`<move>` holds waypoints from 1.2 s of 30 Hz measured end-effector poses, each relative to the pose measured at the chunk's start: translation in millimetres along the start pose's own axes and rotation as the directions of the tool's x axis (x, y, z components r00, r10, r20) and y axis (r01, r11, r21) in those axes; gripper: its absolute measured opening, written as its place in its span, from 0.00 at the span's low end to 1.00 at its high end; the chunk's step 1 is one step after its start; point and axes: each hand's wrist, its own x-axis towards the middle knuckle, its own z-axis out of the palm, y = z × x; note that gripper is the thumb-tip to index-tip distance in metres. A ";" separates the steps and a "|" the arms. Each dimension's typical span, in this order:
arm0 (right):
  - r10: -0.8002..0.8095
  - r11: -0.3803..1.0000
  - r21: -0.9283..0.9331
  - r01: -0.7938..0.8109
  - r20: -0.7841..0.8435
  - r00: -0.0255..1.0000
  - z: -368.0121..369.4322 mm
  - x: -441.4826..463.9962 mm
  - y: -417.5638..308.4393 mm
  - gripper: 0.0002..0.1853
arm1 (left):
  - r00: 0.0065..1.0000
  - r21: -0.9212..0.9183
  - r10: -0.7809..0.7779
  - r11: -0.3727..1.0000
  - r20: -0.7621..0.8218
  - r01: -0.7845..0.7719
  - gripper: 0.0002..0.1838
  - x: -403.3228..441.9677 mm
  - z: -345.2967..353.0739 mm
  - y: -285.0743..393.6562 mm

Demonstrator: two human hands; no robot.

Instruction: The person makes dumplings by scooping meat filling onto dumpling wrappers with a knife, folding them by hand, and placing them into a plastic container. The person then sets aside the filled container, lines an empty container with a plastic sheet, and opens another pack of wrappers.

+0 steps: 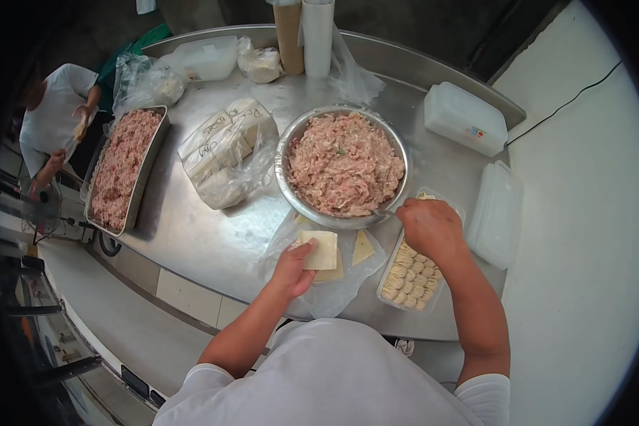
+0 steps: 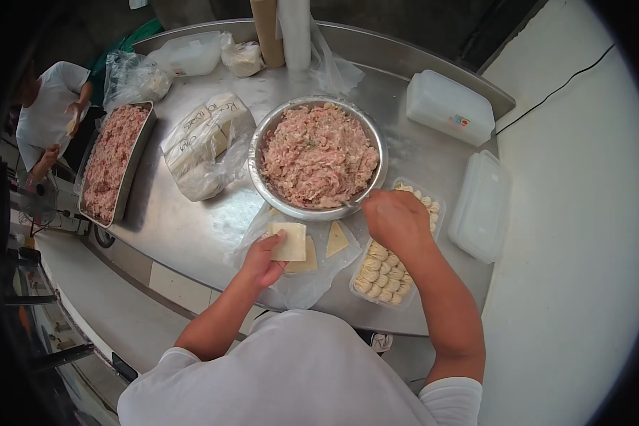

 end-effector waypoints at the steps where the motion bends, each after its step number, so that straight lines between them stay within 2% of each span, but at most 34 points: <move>1: 0.004 1.000 0.002 -0.004 -0.004 1.000 -0.3 3.0 -0.1 0.08 | 1.000 0.051 -0.012 0.999 0.003 0.012 0.20 2.2 0.9 -2.3; 2: 0.001 1.000 0.025 -0.002 0.044 0.999 -0.4 6.6 0.6 0.09 | 1.000 0.054 -0.013 0.998 0.006 0.012 0.20 4.6 1.0 -2.4; 4: -0.005 0.999 0.049 0.001 0.089 0.996 6.7 8.2 4.5 0.10 | 0.997 -0.062 -0.074 0.996 -0.029 0.072 0.22 2.8 8.4 2.0; 6: 0.024 0.939 0.344 -0.022 -0.003 1.000 22.8 5.8 17.2 0.11 | 0.998 -0.077 -0.054 0.996 -0.027 0.052 0.22 -0.6 16.1 9.8; 7: 0.013 0.939 0.343 -0.010 -0.006 1.000 26.1 2.6 19.2 0.11 | 0.999 -0.094 -0.038 0.995 -0.026 0.035 0.22 -2.0 20.2 14.9; 9: 0.084 0.822 0.569 0.006 -0.131 0.988 34.6 -11.5 14.7 0.10 | 1.000 -0.117 -0.002 0.993 -0.030 -0.001 0.22 -4.3 27.3 24.7; 10: 0.072 0.820 0.572 0.012 -0.125 0.990 37.9 -17.3 8.1 0.10 | 0.999 -0.129 0.020 0.991 -0.028 -0.023 0.22 -5.8 30.4 28.4; 12: 0.278 0.647 0.761 -0.043 -0.183 0.943 42.1 -27.4 -5.8 0.08 | 0.998 -0.140 0.051 0.989 -0.041 -0.056 0.22 -5.3 39.4 34.5; 13: 0.278 0.647 0.761 -0.042 -0.184 0.943 45.1 -30.0 -11.9 0.08 | 0.996 -0.144 0.077 0.986 -0.043 -0.083 0.22 -3.5 44.9 37.1; 15: 0.351 0.592 0.804 0.062 -0.327 0.877 54.0 -35.5 -26.0 0.09 | 0.995 -0.146 0.105 0.984 -0.001 -0.104 0.21 -0.2 54.8 39.9; 20: 0.379 0.563 0.826 0.037 -0.298 0.876 71.8 -44.1 -55.5 0.12 | 0.991 -0.193 0.119 0.976 0.066 -0.104 0.21 9.0 81.7 44.9; 22: 0.313 0.681 0.731 0.035 -0.334 0.889 80.3 -45.9 -59.1 0.14 | 0.994 -0.172 0.107 0.980 0.015 -0.103 0.21 17.4 79.8 42.8; 23: 0.316 0.679 0.734 0.034 -0.333 0.888 80.0 -49.7 -55.6 0.14 | 0.994 -0.168 0.106 0.980 0.014 -0.102 0.21 18.5 77.5 41.6; 25: 0.276 0.775 0.632 0.002 -0.341 0.899 62.5 -55.3 -48.9 0.16 | 0.984 -0.090 0.179 0.980 -0.015 -0.180 0.21 19.3 72.9 43.0; 26: 0.283 0.770 0.638 -0.002 -0.339 0.897 53.9 -58.3 -50.3 0.16 | 0.984 -0.082 0.176 0.981 -0.017 -0.177 0.21 18.5 72.0 43.4; 28: 0.360 0.711 0.701 -0.041 -0.313 0.879 41.1 -61.2 -51.7 0.10 | 0.952 -0.050 0.307 0.951 0.016 -0.306 0.21 16.9 72.0 45.2; 31: 0.318 0.681 0.731 0.048 -0.353 0.880 44.9 -50.7 -57.7 0.11 | 0.945 -0.048 0.320 0.947 0.067 -0.317 0.21 13.9 75.2 44.7; 35: 0.328 0.682 0.731 0.025 -0.336 0.883 72.6 -24.8 -52.7 0.14 | 0.930 -0.013 0.358 0.934 0.081 -0.358 0.21 10.2 75.2 45.3; 36: 0.323 0.725 0.688 0.016 -0.361 0.875 74.0 -18.2 -50.5 0.13 | 0.935 -0.027 0.352 0.936 0.047 -0.351 0.19 11.0 70.6 48.8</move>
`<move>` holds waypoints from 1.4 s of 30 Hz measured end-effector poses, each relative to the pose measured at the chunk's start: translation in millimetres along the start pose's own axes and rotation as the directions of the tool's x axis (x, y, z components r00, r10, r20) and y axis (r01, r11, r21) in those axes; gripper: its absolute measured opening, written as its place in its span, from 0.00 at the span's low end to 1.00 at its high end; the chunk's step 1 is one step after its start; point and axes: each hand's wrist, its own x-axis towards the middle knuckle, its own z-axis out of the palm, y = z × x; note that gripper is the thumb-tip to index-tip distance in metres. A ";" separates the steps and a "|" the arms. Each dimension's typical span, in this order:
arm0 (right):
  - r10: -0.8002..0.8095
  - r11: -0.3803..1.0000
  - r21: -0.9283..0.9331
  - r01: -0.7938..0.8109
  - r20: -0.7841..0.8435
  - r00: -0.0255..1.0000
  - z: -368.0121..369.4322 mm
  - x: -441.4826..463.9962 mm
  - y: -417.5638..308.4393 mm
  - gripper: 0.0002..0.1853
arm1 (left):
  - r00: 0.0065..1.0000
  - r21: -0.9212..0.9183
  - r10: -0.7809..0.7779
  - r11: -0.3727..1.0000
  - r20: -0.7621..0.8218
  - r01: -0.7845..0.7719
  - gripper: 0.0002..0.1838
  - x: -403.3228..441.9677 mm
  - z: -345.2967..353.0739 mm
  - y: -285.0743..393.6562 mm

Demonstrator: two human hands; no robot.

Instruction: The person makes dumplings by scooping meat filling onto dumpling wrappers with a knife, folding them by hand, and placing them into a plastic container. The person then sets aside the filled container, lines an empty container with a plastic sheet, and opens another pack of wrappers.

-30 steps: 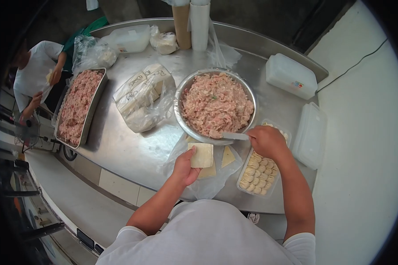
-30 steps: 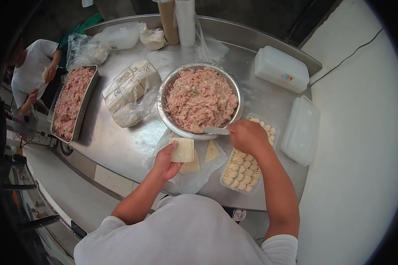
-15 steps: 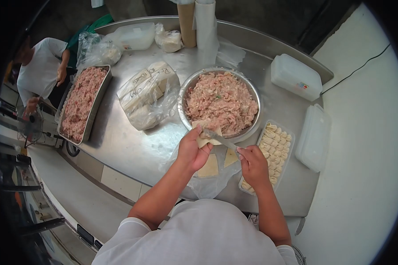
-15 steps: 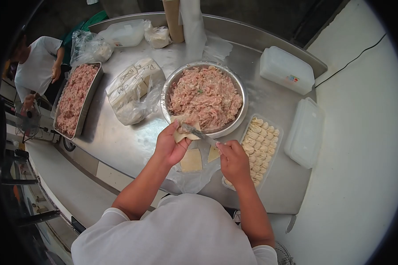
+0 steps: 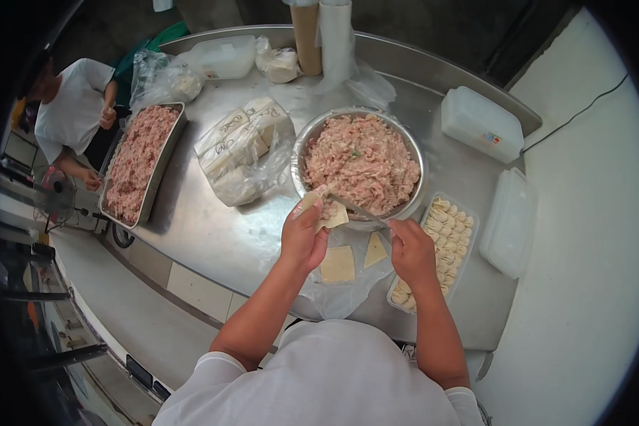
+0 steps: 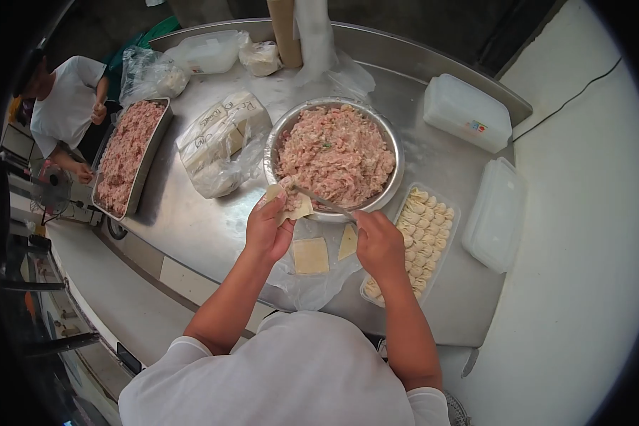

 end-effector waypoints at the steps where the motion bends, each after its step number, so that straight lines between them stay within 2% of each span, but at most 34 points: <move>1: -0.020 0.998 -0.057 0.019 -0.016 1.000 2.8 6.3 3.8 0.12 | 0.999 -0.013 -0.009 1.000 -0.034 0.008 0.18 0.8 -4.2 3.1; 2: -0.026 0.998 -0.053 0.025 -0.015 1.000 5.2 14.4 14.6 0.12 | 0.999 -0.013 -0.002 1.000 -0.036 0.002 0.18 0.9 -7.7 5.4; 4: 0.146 0.969 -0.217 -0.123 0.094 0.985 1.7 30.5 36.8 0.12 | 0.995 -0.006 0.012 1.000 -0.095 -0.012 0.19 -3.2 -10.7 10.6; 5: 0.204 0.969 -0.172 -0.175 0.173 0.964 -6.0 35.8 41.6 0.13 | 0.995 -0.003 0.016 1.000 -0.097 -0.016 0.19 -4.4 -12.7 12.5; 6: 0.194 0.972 -0.167 -0.166 0.173 0.966 -14.6 39.9 28.9 0.13 | 0.997 -0.059 -0.003 0.998 -0.078 -0.002 0.19 -3.0 -14.8 14.4; 8: 0.193 0.930 -0.339 -0.143 0.117 0.974 -30.5 35.8 0.0 0.12 | 0.997 -0.118 -0.018 0.993 -0.070 0.010 0.20 -2.7 -20.1 16.0; 9: 0.093 0.950 -0.304 -0.066 0.076 0.993 -30.4 29.9 -5.8 0.12 | 0.997 -0.128 -0.033 0.991 -0.066 0.024 0.21 -1.3 -21.0 14.8; 10: 0.093 0.950 -0.307 -0.065 0.078 0.993 -27.9 23.7 -10.5 0.12 | 0.997 -0.139 -0.050 0.989 -0.056 0.042 0.21 0.5 -20.0 13.3; 12: -0.126 0.992 -0.010 0.127 0.083 0.989 -22.1 12.9 -20.1 0.13 | 0.997 -0.124 -0.067 0.990 -0.023 0.064 0.21 0.6 -15.2 10.4; 13: -0.173 0.984 -0.029 0.175 0.073 0.982 -14.5 9.2 -18.5 0.13 | 0.997 -0.104 -0.082 0.991 0.008 0.082 0.21 0.5 -13.0 8.4; 17: -0.055 0.997 -0.046 0.057 0.056 0.997 1.6 13.8 -1.1 0.11 | 0.999 -0.099 -0.047 0.994 0.013 0.048 0.22 5.4 -9.2 0.5; 19: -0.043 0.998 -0.047 0.042 -0.013 0.999 7.7 23.2 10.3 0.09 | 0.994 -0.108 -0.003 0.994 -0.111 -0.009 0.21 13.1 -12.8 1.4; 20: -0.041 0.998 -0.046 0.040 -0.018 0.999 6.5 29.8 21.3 0.09 | 0.994 -0.104 -0.004 0.995 -0.106 -0.008 0.21 14.7 -14.0 3.5; 22: 0.209 0.966 -0.191 -0.172 0.195 0.958 -4.6 41.2 40.2 0.10 | 0.992 -0.100 0.013 0.995 -0.122 -0.025 0.21 14.8 -16.4 10.6; 24: 0.180 0.964 -0.232 -0.133 0.192 0.965 -19.6 41.8 26.6 0.10 | 0.997 -0.100 0.022 0.995 -0.080 -0.030 0.21 16.4 -20.5 17.1; 25: 0.164 0.952 -0.282 -0.120 0.140 0.976 -27.3 37.7 9.3 0.10 | 0.999 -0.100 0.017 0.995 -0.042 -0.021 0.21 13.9 -24.2 18.9; 27: 0.150 0.935 -0.337 -0.111 0.091 0.984 -25.8 28.1 -5.0 0.11 | 0.997 -0.111 0.018 0.994 -0.070 -0.025 0.21 11.5 -26.9 20.0; 29: -0.035 0.990 -0.139 0.034 -0.008 0.999 -22.5 19.9 -10.2 0.13 | 0.997 -0.120 0.004 0.993 -0.082 -0.013 0.21 10.9 -27.5 16.6; 30: -0.028 0.989 -0.145 0.026 -0.007 1.000 -23.9 18.3 -10.2 0.13 | 0.996 -0.134 -0.006 0.991 -0.093 -0.006 0.21 8.8 -29.0 14.1; 32: -0.041 0.944 -0.330 0.032 -0.020 0.999 -28.6 20.5 -10.3 0.15 | 0.995 -0.149 -0.022 0.989 -0.098 0.007 0.21 3.7 -32.4 9.2; 36: -0.031 0.884 -0.467 0.005 -0.049 0.998 -36.5 39.0 -2.6 0.16 | 0.993 -0.109 -0.081 0.991 -0.089 0.071 0.21 -7.5 -44.4 -1.6; 38: -0.067 0.833 -0.545 0.098 0.075 0.995 -29.0 44.5 7.2 0.15 | 0.991 -0.089 -0.100 0.992 -0.086 0.093 0.21 -12.5 -47.5 -5.0; 39: -0.071 0.831 -0.547 0.101 0.076 0.995 -24.7 42.2 11.4 0.15 | 0.990 -0.090 -0.103 0.991 -0.096 0.094 0.21 -14.8 -46.9 -5.6; 41: -0.098 0.847 -0.494 0.198 0.221 0.970 -16.4 36.9 16.4 0.15 | 0.989 -0.098 -0.098 0.991 -0.111 0.087 0.20 -16.7 -46.1 -3.9; 42: -0.106 0.846 -0.489 0.209 0.230 0.967 -16.7 35.7 16.8 0.15 | 0.989 -0.104 -0.091 0.992 -0.121 0.078 0.20 -18.5 -45.1 -1.3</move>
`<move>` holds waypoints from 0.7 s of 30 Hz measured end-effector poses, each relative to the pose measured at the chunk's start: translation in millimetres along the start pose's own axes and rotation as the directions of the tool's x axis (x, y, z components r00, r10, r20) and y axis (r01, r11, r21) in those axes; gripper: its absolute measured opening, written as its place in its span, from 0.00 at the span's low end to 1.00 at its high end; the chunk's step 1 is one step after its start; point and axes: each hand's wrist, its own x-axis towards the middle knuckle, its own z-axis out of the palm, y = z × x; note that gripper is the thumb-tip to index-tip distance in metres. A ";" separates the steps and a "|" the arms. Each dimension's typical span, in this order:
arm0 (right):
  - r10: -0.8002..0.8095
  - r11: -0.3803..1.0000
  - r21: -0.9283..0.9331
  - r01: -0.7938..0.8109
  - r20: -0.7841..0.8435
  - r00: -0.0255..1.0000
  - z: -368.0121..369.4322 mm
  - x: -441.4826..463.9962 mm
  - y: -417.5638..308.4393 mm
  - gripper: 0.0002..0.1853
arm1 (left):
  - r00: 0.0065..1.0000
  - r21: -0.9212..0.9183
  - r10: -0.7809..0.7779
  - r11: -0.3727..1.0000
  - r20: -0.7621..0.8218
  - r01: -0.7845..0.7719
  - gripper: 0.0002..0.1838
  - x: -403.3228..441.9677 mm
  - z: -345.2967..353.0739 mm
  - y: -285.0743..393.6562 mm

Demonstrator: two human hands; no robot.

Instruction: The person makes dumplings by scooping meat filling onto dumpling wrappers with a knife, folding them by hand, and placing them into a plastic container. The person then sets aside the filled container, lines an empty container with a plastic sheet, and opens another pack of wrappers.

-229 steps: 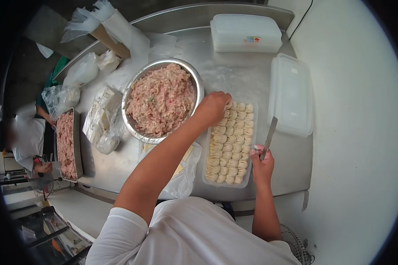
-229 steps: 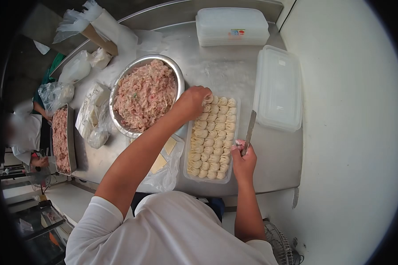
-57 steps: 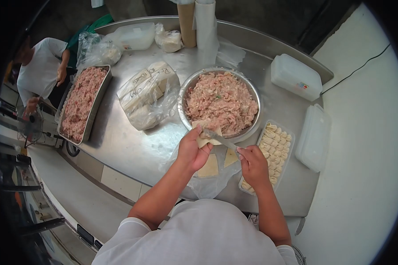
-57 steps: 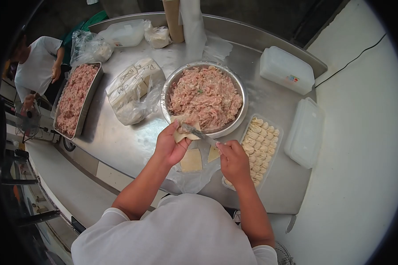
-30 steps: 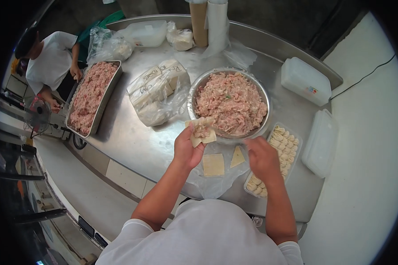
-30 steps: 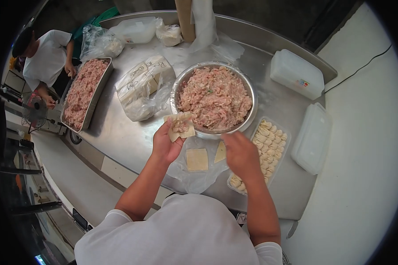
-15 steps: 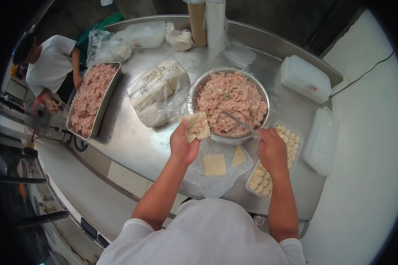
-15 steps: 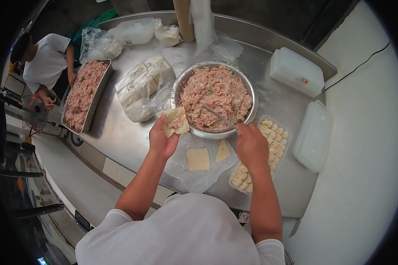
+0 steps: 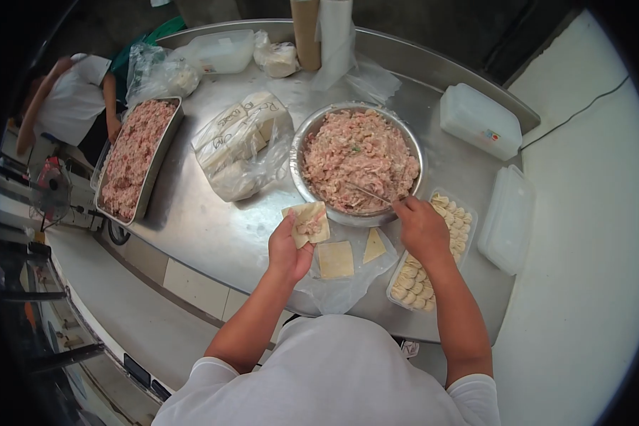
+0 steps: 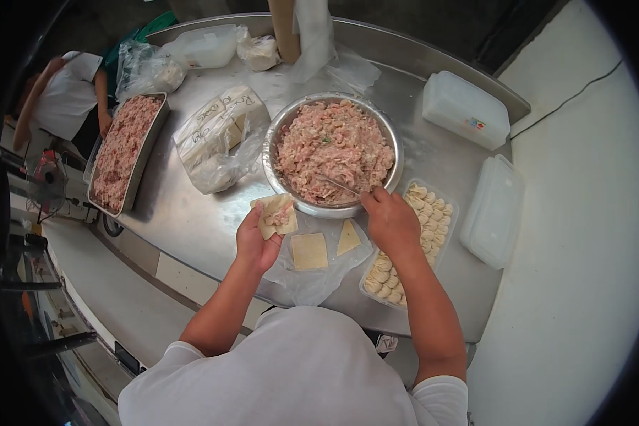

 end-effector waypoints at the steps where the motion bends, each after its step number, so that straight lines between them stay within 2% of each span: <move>1: -0.002 1.000 0.018 0.002 0.012 1.000 -0.3 -2.8 2.1 0.16 | 1.000 -0.006 0.007 1.000 -0.011 -0.007 0.20 -2.2 -1.1 1.7; 5: -0.021 0.997 0.079 0.017 0.053 0.998 -13.3 -6.1 4.3 0.15 | 0.999 -0.004 0.006 1.000 -0.036 -0.006 0.20 -0.3 -13.8 1.3; 9: -0.062 0.998 0.028 0.058 0.153 0.986 -12.5 -12.2 8.9 0.15 | 0.996 0.041 -0.042 0.998 -0.076 0.045 0.21 -0.8 -18.9 -7.8; 11: 0.000 0.994 0.111 -0.021 0.182 0.983 -18.2 -7.3 13.5 0.12 | 0.995 0.064 -0.052 0.996 -0.085 0.058 0.21 -2.8 -18.7 -11.8; 15: 0.018 0.972 0.229 -0.046 0.124 0.992 -10.4 -8.0 33.4 0.10 | 0.997 0.078 -0.072 0.994 -0.038 0.075 0.24 -3.8 -17.7 -17.6; 17: 0.083 0.894 0.429 -0.127 0.121 0.989 -9.1 -13.1 34.8 0.10 | 0.997 0.070 -0.067 0.995 -0.041 0.070 0.24 -3.0 -17.4 -17.3; 21: 0.163 0.808 0.547 -0.219 0.150 0.975 -18.1 -17.4 32.9 0.10 | 0.995 0.061 -0.079 0.995 -0.068 0.084 0.23 -6.4 -10.3 -17.8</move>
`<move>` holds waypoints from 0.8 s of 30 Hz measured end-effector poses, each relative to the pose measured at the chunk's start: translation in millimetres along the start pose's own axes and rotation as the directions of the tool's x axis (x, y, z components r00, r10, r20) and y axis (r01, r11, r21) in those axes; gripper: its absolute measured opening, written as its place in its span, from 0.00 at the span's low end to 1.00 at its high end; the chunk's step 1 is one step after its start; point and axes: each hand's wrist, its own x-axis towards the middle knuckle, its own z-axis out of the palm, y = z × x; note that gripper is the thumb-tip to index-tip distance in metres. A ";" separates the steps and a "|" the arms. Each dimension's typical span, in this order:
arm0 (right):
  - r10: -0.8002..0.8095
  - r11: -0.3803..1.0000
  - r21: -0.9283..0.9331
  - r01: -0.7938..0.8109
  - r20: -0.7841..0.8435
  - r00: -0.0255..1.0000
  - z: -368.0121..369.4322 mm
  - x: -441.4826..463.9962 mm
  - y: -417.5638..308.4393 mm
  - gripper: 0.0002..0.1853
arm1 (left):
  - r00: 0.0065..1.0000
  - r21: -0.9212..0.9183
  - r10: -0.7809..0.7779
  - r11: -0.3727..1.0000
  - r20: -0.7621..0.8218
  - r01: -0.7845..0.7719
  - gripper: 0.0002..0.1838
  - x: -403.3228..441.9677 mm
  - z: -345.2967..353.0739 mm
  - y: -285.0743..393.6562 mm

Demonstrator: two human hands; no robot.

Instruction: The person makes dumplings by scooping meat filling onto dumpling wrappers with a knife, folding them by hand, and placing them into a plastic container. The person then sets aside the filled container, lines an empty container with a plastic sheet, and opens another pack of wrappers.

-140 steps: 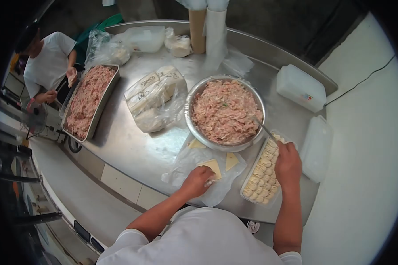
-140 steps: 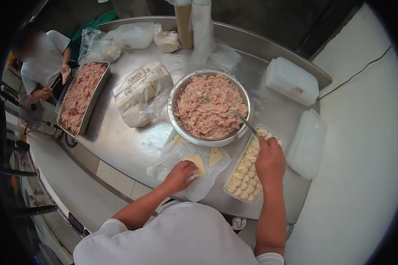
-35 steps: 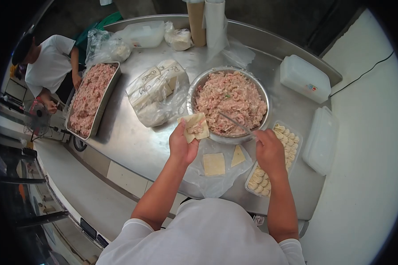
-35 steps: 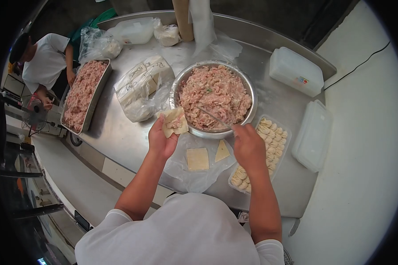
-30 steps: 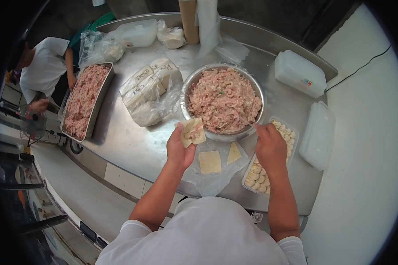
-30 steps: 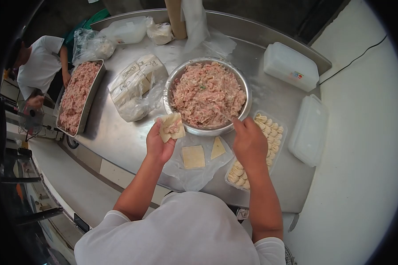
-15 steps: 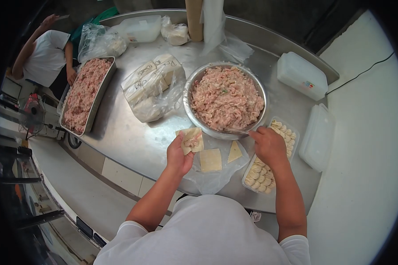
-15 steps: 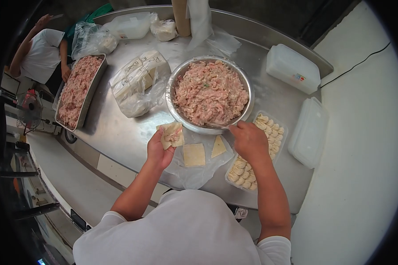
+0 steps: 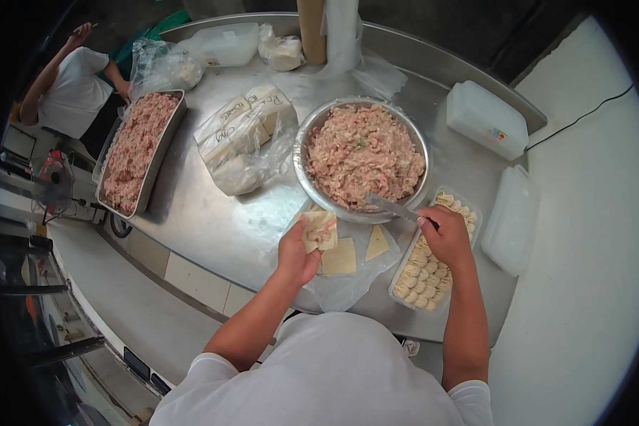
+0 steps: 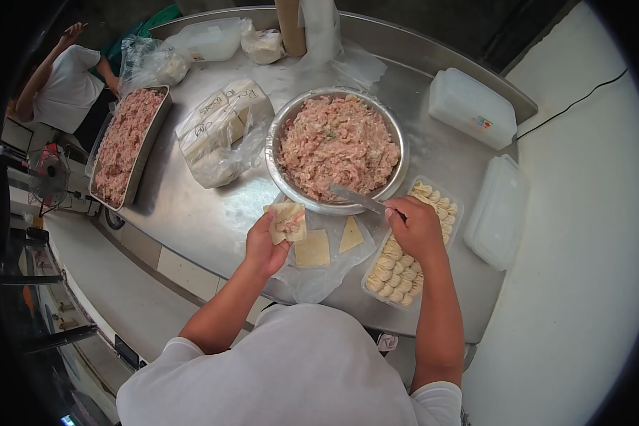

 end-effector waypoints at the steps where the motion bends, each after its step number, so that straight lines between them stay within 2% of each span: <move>1: -0.022 0.999 0.040 0.024 -0.045 0.999 -2.7 -1.1 -2.1 0.10 | 1.000 0.002 -0.013 1.000 0.001 0.013 0.23 -1.9 2.7 -0.3; 6: -0.030 0.989 0.141 0.052 -0.154 0.988 -12.0 -15.2 -23.5 0.09 | 0.999 -0.037 -0.018 0.999 0.028 0.019 0.23 -2.8 7.1 -3.6; 9: -0.057 0.997 0.051 0.061 -0.075 0.996 3.5 -35.2 -48.5 0.10 | 0.999 -0.079 -0.018 0.997 0.041 0.021 0.22 -12.6 16.4 -0.3; 11: -0.176 0.981 -0.093 0.170 -0.057 0.983 29.0 -46.0 -46.2 0.12 | 0.997 -0.099 -0.033 0.994 0.063 0.039 0.22 -14.3 24.8 3.1; 14: -0.223 0.966 -0.145 0.215 -0.042 0.974 56.2 -54.4 -33.8 0.14 | 0.992 -0.145 -0.055 0.987 0.113 0.071 0.22 -8.8 30.2 4.5; 15: -0.229 0.964 -0.146 0.221 -0.043 0.972 51.8 -55.7 -37.3 0.14 | 0.997 -0.147 -0.044 0.988 0.070 0.054 0.22 -2.9 27.6 4.4; 17: -0.187 0.943 -0.290 0.163 -0.058 0.981 37.5 -60.8 -51.3 0.14 | 0.999 -0.146 -0.034 0.989 0.023 0.037 0.22 2.6 23.7 6.9; 18: -0.181 0.944 -0.290 0.156 -0.063 0.981 33.8 -62.7 -55.4 0.14 | 0.999 -0.141 0.035 0.990 0.033 -0.030 0.22 3.9 24.1 8.3; 19: -0.144 0.974 -0.194 0.118 -0.123 0.982 30.5 -64.1 -59.3 0.14 | 0.994 -0.138 0.102 0.986 0.047 -0.095 0.22 5.6 25.5 9.9; 20: -0.101 0.992 -0.096 0.085 -0.178 0.979 29.3 -65.9 -61.6 0.13 | 0.991 -0.141 0.106 0.986 0.082 -0.094 0.21 6.7 26.4 12.4; 24: -0.146 0.989 -0.050 0.139 -0.184 0.972 39.6 -60.5 -67.2 0.13 | 0.988 -0.174 0.084 0.983 0.130 -0.060 0.20 1.5 45.2 14.7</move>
